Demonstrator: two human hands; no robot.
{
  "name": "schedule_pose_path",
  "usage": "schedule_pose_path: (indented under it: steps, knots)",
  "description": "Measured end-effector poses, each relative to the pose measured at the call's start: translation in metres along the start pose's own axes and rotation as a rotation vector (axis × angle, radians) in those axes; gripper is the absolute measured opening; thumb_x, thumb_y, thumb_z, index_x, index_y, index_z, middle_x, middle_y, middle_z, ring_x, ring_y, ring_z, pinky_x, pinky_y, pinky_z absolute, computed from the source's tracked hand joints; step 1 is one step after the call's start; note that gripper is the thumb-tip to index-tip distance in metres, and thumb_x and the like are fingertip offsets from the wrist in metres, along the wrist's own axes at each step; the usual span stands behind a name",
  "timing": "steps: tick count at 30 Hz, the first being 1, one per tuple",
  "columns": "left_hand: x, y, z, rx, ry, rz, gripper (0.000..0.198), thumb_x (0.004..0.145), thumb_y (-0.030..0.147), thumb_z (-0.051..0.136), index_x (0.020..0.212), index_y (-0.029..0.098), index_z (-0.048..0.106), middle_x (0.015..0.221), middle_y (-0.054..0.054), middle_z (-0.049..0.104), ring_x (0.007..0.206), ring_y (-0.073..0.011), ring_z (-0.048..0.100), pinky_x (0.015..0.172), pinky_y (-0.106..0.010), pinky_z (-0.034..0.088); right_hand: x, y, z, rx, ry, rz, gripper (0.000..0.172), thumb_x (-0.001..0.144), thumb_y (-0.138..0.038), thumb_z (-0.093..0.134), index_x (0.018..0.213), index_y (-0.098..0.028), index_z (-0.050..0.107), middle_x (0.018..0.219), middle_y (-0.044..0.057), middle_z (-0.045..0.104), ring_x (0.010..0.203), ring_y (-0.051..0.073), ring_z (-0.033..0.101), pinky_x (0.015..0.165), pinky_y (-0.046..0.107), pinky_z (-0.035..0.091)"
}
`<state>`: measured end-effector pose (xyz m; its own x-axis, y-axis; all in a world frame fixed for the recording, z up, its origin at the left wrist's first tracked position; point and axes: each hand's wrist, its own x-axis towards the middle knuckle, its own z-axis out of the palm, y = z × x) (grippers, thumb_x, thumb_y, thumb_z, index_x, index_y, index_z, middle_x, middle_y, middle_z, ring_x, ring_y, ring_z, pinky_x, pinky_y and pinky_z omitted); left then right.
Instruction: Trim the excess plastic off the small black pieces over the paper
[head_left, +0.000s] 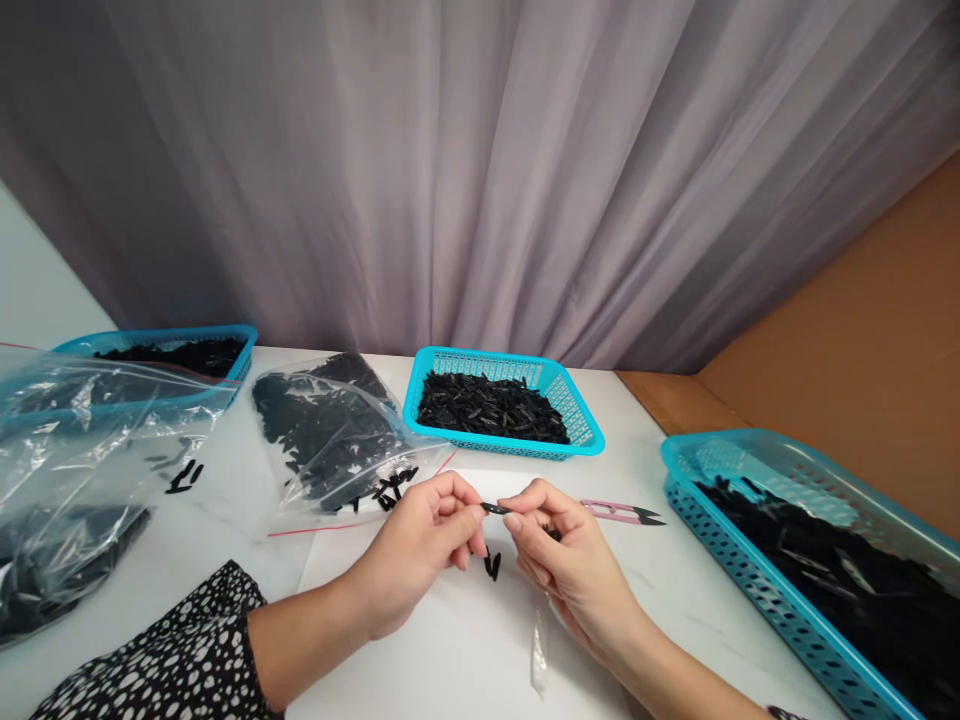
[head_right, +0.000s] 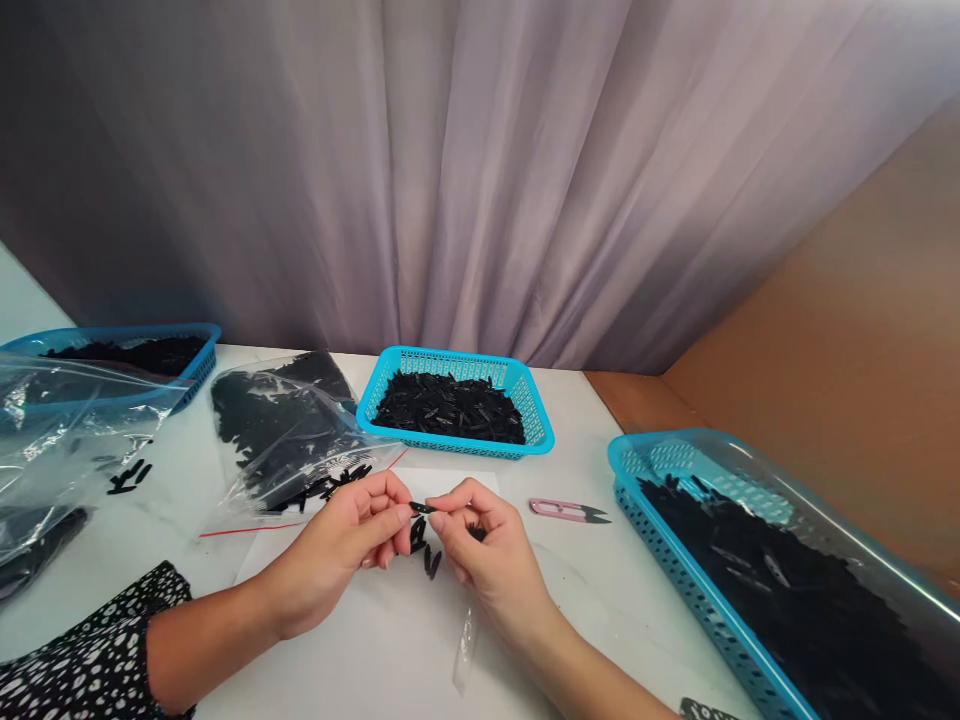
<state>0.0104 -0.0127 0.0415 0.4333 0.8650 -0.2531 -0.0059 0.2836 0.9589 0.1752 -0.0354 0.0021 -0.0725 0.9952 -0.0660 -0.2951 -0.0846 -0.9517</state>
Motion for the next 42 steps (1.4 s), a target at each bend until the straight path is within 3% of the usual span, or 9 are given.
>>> schedule_pose_path:
  steps: [11,21,29,32,35,39,42]
  knots:
    - [-0.003,0.003,0.001,-0.174,-0.024,-0.108,0.017,0.080,0.029,0.062,0.079,0.019,0.048,0.061,0.004,0.058,0.053,-0.0062,0.041,0.052,-0.021,0.024,-0.002,0.004,-0.001,-0.097,-0.019,-0.060,0.034,0.078,-0.047,0.074,0.076,-0.019,0.056,0.049,-0.010,0.037,0.042,0.005,0.025,0.041,0.021,0.017]
    - [-0.003,0.003,0.000,-0.147,-0.013,-0.067,0.017,0.076,0.027,0.063,0.072,0.019,0.049,0.058,0.004,0.056,0.052,-0.0071,0.038,0.052,-0.021,0.025,-0.003,-0.005,0.005,0.070,-0.009,0.074,0.034,0.073,-0.044,0.080,0.076,-0.019,0.056,0.043,-0.013,0.033,0.040,0.005,0.020,0.041,0.021,0.013]
    - [0.000,0.004,-0.003,-0.147,0.076,-0.013,0.018,0.076,0.027,0.065,0.070,0.018,0.050,0.055,0.005,0.054,0.051,-0.0061,0.039,0.053,-0.020,0.027,-0.002,-0.005,0.004,0.114,-0.037,0.081,0.033,0.073,-0.042,0.081,0.077,-0.019,0.058,0.043,-0.013,0.033,0.039,0.004,0.018,0.040,0.019,0.012]
    - [0.004,0.000,-0.004,-0.143,0.085,0.028,0.020,0.080,0.034,0.066,0.077,0.018,0.054,0.061,0.004,0.059,0.050,-0.0056,0.041,0.053,-0.020,0.029,0.001,-0.006,0.004,0.101,-0.002,0.076,0.033,0.072,-0.043,0.081,0.078,-0.019,0.059,0.043,-0.013,0.034,0.039,0.004,0.017,0.039,0.020,0.011]
    - [0.007,-0.005,-0.004,-0.104,0.046,0.107,0.027,0.078,0.038,0.070,0.094,0.018,0.060,0.070,0.002,0.065,0.052,-0.0073,0.047,0.052,-0.022,0.031,0.001,-0.008,0.007,0.065,0.046,0.076,0.034,0.071,-0.044,0.081,0.077,-0.019,0.059,0.043,-0.013,0.032,0.039,0.004,0.016,0.039,0.020,0.011]
    - [0.010,-0.008,-0.002,-0.069,0.094,0.153,0.024,0.072,0.034,0.076,0.080,0.016,0.062,0.068,0.000,0.066,0.054,-0.0090,0.051,0.054,-0.023,0.034,0.006,-0.014,0.008,-0.075,-0.035,0.087,0.035,0.075,-0.050,0.075,0.077,-0.018,0.061,0.044,-0.012,0.028,0.041,0.006,0.015,0.041,0.021,0.012]
    - [0.012,-0.011,-0.003,-0.086,0.140,0.119,0.022,0.072,0.033,0.074,0.077,0.016,0.061,0.073,-0.003,0.070,0.054,-0.0089,0.050,0.056,-0.024,0.036,0.029,-0.025,-0.001,-0.391,-0.006,-0.093,0.040,0.086,-0.058,0.059,0.079,-0.018,0.065,0.046,-0.009,0.031,0.042,0.009,0.023,0.042,0.023,0.018]
